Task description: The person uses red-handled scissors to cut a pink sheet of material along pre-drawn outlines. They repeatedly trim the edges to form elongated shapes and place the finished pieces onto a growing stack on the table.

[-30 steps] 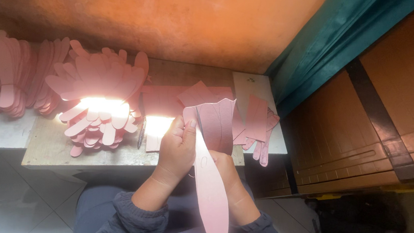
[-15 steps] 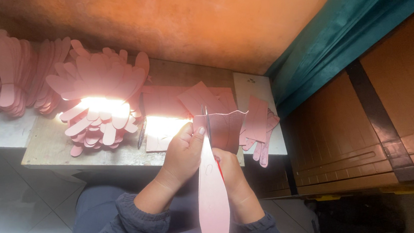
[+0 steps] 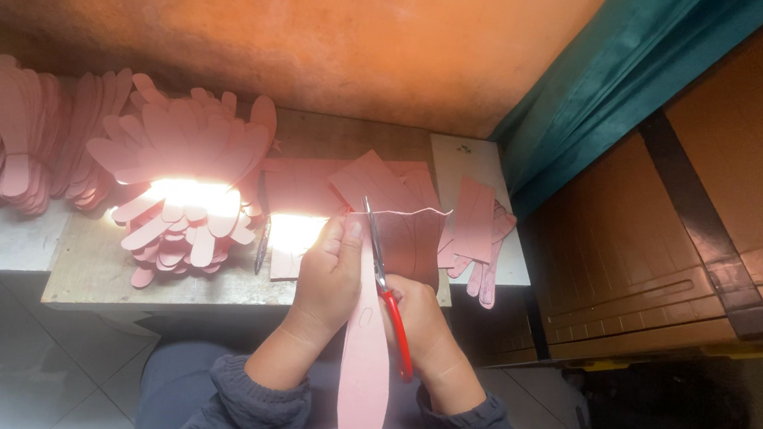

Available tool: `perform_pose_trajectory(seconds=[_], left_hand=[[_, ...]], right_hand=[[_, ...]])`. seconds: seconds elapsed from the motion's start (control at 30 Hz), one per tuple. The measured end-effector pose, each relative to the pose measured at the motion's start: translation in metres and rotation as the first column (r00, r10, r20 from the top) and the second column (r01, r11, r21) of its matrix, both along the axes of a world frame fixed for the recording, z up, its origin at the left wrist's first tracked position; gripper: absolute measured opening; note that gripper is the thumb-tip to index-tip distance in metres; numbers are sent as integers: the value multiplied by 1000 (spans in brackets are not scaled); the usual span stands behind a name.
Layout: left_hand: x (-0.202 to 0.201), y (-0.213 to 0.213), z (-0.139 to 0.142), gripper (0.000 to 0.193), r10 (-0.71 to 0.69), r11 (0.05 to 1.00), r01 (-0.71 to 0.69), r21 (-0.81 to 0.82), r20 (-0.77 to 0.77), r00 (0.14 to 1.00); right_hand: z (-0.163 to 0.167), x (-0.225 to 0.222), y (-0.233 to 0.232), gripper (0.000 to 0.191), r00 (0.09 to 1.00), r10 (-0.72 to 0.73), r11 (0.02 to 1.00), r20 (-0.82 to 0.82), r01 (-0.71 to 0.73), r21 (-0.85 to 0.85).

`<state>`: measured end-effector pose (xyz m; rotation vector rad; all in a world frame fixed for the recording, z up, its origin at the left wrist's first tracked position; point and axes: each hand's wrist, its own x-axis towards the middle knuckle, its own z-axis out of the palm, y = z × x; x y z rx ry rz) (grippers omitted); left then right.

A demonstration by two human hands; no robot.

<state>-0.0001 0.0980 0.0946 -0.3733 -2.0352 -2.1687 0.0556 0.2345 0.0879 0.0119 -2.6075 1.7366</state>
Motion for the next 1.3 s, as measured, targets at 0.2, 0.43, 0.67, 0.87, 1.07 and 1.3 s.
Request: perform_pose_trajectory(seconds=[0.2,0.43,0.67,0.87,1.07,1.3], left_hand=[[4,4,0,22,-46,995,46,-83,4,999],[-4,5,-1,23,-32,997,35,-69,37,999],[-18,-4,-9,26,-85,995,85,-57,4,996],[-32,-6,-15,28,-89,994,92,-49,67,994],[-33,-1,-13,26,-76,992,82,-92,62,995],[-38,-4,-14,29,-144,989,143,21,196,970]], right_hand=[[-3,-3,6,21,999,39,999,-6,-39,-21],[-14,-11,10,20,999,44,996,-3,-44,-73],[-12,-26,15,22,989,43,999,141,-47,26],[-14,-38,16,24,995,18,1000,101,-20,14],[-23,-54,11,16,994,11,998,-108,-4,68],[-18,-62,17,18,996,85,995,18,-86,55]])
